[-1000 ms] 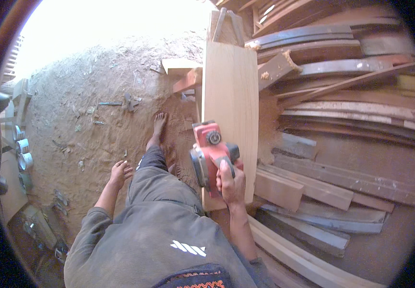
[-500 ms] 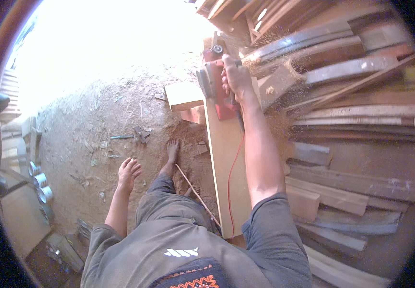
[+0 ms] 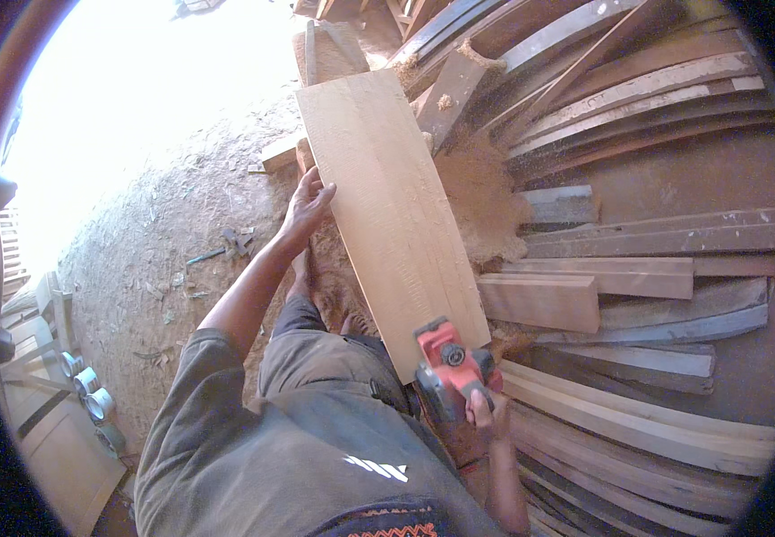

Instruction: The person uses a handheld electric sander to smooth the surface of a wooden plank resting on a workbench. They repeatedly move the sander along the plank, flip it over, and continue sanding the other side.

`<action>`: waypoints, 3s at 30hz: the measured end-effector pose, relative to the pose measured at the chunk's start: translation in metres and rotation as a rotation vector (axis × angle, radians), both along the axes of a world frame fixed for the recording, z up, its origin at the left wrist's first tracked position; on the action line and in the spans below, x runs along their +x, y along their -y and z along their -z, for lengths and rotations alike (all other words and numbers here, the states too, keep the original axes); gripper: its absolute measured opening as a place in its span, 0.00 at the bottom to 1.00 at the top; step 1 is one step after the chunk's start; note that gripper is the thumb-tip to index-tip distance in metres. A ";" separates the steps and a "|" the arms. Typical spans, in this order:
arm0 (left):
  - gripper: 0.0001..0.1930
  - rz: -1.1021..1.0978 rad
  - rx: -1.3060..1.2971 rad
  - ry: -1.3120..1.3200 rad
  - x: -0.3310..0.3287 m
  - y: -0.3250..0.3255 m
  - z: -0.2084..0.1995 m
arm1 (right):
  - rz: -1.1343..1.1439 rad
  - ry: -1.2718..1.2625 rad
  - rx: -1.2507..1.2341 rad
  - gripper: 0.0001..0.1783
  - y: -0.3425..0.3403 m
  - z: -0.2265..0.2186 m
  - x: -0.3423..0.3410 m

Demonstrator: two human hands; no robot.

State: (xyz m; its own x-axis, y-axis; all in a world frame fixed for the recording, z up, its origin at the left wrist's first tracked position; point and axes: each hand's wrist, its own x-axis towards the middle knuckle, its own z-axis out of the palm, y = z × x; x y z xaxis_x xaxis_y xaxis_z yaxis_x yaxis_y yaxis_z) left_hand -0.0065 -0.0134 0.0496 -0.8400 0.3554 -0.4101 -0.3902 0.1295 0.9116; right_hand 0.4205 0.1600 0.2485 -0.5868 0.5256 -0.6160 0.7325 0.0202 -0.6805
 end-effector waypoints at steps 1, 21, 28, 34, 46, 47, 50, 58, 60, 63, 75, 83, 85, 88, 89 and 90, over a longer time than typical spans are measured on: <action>0.37 -0.010 0.014 -0.022 0.001 -0.003 0.001 | 0.019 0.008 0.006 0.25 0.000 0.000 0.008; 0.38 0.030 -0.103 -0.065 0.021 0.001 0.005 | -0.292 -0.374 -0.136 0.28 -0.049 0.049 -0.595; 0.36 -0.007 -0.114 -0.138 0.016 0.002 -0.003 | -0.180 -0.283 -0.156 0.30 -0.049 0.045 -0.531; 0.34 -0.040 0.011 -0.068 0.008 -0.001 0.000 | -0.343 -0.365 0.141 0.30 -0.056 0.029 -0.266; 0.35 0.071 -0.104 -0.068 0.003 0.005 -0.008 | 0.026 -0.095 0.021 0.25 -0.062 0.009 -0.054; 0.35 0.067 -0.118 -0.037 0.003 0.006 -0.008 | 0.023 -0.090 0.020 0.26 -0.064 0.012 -0.073; 0.35 0.037 -0.077 -0.002 0.007 0.006 -0.004 | -0.049 -0.080 0.086 0.28 -0.074 0.022 -0.143; 0.35 0.041 -0.041 -0.134 0.014 0.007 0.005 | -0.238 -0.343 0.151 0.20 -0.088 0.059 -0.381; 0.35 0.028 -0.039 -0.073 0.016 0.006 -0.001 | -0.245 -0.343 0.196 0.24 -0.080 0.065 -0.448; 0.34 0.047 -0.042 0.022 0.013 0.003 -0.009 | -0.369 -0.395 0.307 0.28 -0.085 0.069 -0.547; 0.35 0.028 -0.007 -0.133 0.005 0.004 0.022 | -0.219 -0.349 -0.163 0.30 -0.054 0.034 -0.381; 0.35 0.171 -0.044 0.200 0.105 0.014 -0.008 | 0.005 -0.119 -0.110 0.28 -0.031 0.016 -0.103; 0.35 0.188 0.013 0.192 0.141 0.009 -0.019 | 0.123 -0.126 -0.069 0.27 -0.020 0.011 -0.047; 0.34 0.136 0.096 0.131 0.157 0.002 -0.024 | 0.099 -0.094 -0.031 0.27 -0.004 0.000 0.018; 0.35 0.164 0.089 0.127 0.155 0.001 -0.024 | 0.082 -0.093 -0.015 0.26 0.002 -0.002 0.034; 0.35 0.189 0.082 0.121 0.152 0.001 -0.022 | 0.062 -0.097 -0.001 0.26 0.007 -0.001 0.046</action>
